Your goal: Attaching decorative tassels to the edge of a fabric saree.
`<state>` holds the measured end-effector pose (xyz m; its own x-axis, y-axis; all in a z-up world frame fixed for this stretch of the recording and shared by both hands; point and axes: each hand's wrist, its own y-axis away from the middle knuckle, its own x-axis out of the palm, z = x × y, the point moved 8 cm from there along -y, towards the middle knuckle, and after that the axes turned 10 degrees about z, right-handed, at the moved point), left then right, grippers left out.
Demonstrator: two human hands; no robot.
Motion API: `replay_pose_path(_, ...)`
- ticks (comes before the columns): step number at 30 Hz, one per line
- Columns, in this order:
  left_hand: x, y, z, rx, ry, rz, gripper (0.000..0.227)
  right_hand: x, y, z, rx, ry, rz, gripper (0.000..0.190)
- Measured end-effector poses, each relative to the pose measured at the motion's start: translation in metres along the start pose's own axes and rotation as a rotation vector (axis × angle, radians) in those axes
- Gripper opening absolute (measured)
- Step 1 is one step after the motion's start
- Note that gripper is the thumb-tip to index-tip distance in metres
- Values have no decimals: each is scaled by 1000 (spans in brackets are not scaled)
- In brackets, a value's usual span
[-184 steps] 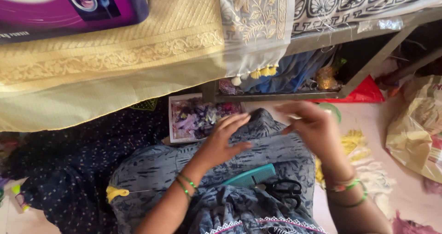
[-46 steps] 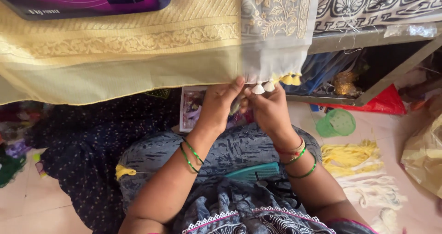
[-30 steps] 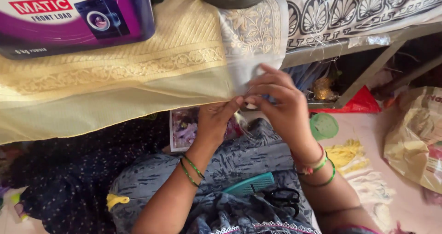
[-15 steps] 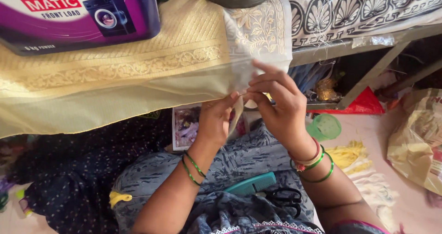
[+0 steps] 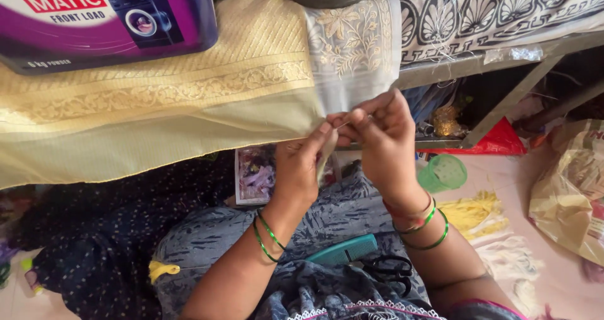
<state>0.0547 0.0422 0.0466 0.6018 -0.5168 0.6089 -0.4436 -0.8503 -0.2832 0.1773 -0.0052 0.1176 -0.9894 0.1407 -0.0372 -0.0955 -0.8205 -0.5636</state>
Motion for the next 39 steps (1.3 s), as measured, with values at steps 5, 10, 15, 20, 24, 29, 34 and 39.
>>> replay_pose_path(5, -2, 0, 0, 57, 100, -2, 20, 2, 6, -41, 181, -598, -67, 9)
replay_pose_path(10, 1, 0, 7, -101, 197, 39, 29, -3, -2, -23, 128, -185, -57, 10)
replay_pose_path(15, -7, -6, 6, -14, 98, -34, 26, -6, -6, -46, 204, -499, -62, 13)
replay_pose_path(20, -9, -6, 14, -33, 90, 46, 30, -7, -7, -25, 57, -245, -58, 14)
replay_pose_path(24, -20, -8, 32, -143, 168, -4, 32, -2, -17, -24, 167, -270, 66, 12)
replay_pose_path(29, -39, -16, 45, -192, 156, -41, 28, -24, -52, 41, -3, -2, 188, 14)
replay_pose_path(34, -39, -15, 33, -213, 110, -96, 22, -41, -83, 125, -168, 158, 36, 4)
replay_pose_path(39, -38, -14, 29, -136, 7, -62, 23, -79, -79, 114, -361, 984, 144, 7)
